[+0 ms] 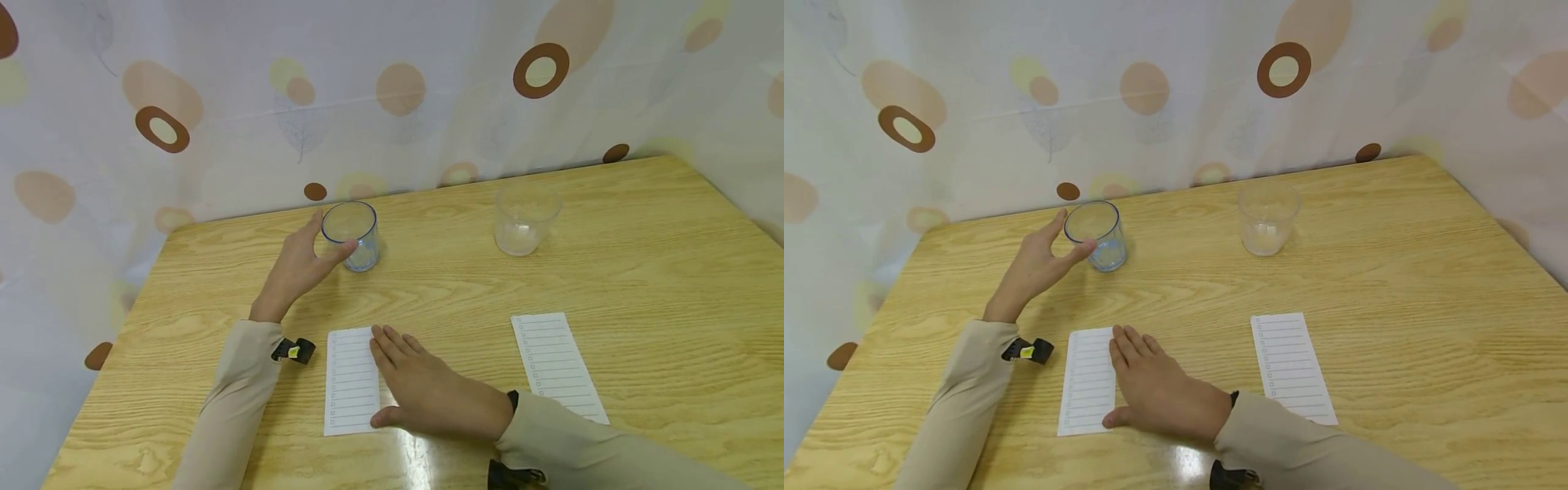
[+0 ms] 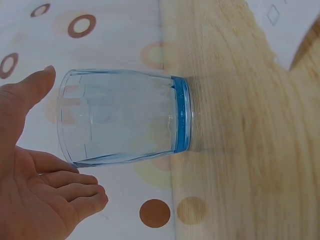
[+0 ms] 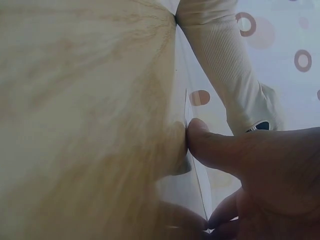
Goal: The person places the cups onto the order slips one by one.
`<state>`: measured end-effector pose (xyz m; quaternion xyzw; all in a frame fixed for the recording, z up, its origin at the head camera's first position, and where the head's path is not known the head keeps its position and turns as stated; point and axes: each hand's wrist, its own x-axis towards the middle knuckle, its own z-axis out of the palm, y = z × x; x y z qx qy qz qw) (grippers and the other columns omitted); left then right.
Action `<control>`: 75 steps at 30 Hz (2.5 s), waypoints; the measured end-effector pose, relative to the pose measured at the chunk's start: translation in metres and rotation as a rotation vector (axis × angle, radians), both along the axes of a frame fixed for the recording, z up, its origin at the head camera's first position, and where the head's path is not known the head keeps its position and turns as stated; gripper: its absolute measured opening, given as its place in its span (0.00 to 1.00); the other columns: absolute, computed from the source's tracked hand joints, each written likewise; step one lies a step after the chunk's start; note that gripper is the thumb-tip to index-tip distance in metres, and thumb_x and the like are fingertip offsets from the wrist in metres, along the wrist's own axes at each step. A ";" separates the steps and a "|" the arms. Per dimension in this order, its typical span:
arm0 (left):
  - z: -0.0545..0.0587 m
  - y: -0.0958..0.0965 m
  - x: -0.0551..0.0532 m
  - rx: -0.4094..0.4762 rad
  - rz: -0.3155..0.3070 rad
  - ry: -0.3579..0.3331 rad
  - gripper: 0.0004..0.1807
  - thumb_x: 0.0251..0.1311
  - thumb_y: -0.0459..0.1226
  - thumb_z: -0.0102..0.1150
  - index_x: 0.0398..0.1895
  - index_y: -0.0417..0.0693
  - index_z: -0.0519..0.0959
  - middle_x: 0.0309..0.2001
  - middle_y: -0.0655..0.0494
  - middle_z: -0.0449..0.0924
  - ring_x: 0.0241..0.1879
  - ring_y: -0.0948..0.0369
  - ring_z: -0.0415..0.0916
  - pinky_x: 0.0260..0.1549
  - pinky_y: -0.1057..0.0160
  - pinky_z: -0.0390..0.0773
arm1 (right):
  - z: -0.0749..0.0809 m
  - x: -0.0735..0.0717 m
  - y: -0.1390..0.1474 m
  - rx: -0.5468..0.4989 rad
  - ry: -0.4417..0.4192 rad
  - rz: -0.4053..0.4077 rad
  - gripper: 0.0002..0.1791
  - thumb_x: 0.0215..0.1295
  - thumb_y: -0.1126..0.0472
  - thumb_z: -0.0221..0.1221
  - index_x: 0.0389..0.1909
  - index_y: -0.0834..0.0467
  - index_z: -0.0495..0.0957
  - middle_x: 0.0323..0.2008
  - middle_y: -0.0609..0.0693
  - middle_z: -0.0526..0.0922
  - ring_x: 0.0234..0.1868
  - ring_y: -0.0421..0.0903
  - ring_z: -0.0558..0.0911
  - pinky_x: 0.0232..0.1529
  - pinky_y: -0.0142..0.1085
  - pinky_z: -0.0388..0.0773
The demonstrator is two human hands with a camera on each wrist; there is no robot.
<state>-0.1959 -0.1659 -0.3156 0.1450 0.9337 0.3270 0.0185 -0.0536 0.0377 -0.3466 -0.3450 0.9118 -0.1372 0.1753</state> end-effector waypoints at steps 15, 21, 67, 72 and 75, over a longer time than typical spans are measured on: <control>-0.010 0.004 -0.003 0.130 0.059 0.026 0.54 0.56 0.58 0.63 0.75 0.38 0.49 0.73 0.43 0.55 0.72 0.50 0.52 0.68 0.50 0.57 | -0.001 -0.001 -0.001 0.037 0.048 0.028 0.55 0.61 0.33 0.56 0.73 0.69 0.49 0.75 0.62 0.41 0.75 0.56 0.43 0.72 0.48 0.48; -0.016 0.005 -0.006 0.314 0.065 0.013 0.55 0.52 0.50 0.71 0.75 0.37 0.50 0.72 0.43 0.57 0.70 0.49 0.57 0.66 0.54 0.61 | 0.002 0.001 -0.002 0.032 0.043 0.021 0.55 0.60 0.34 0.57 0.73 0.69 0.50 0.75 0.62 0.42 0.75 0.56 0.44 0.72 0.48 0.49; 0.001 -0.015 0.017 0.491 0.100 0.034 0.46 0.46 0.42 0.76 0.69 0.39 0.65 0.62 0.47 0.73 0.62 0.52 0.71 0.60 0.62 0.69 | 0.000 -0.003 -0.002 0.092 0.084 0.028 0.55 0.59 0.32 0.56 0.73 0.67 0.51 0.75 0.61 0.44 0.75 0.55 0.46 0.71 0.48 0.51; 0.005 -0.016 0.021 0.509 0.096 0.019 0.46 0.46 0.42 0.76 0.69 0.40 0.65 0.62 0.49 0.73 0.62 0.53 0.71 0.60 0.63 0.69 | 0.000 -0.003 -0.002 0.099 0.073 0.017 0.55 0.59 0.31 0.56 0.74 0.67 0.50 0.76 0.60 0.43 0.75 0.55 0.45 0.72 0.48 0.50; 0.007 -0.018 0.026 0.512 0.088 0.021 0.46 0.46 0.41 0.76 0.69 0.41 0.65 0.62 0.49 0.73 0.62 0.54 0.71 0.60 0.64 0.69 | -0.001 -0.004 -0.002 0.098 0.065 0.014 0.56 0.59 0.31 0.56 0.74 0.66 0.49 0.76 0.60 0.43 0.76 0.54 0.45 0.72 0.49 0.49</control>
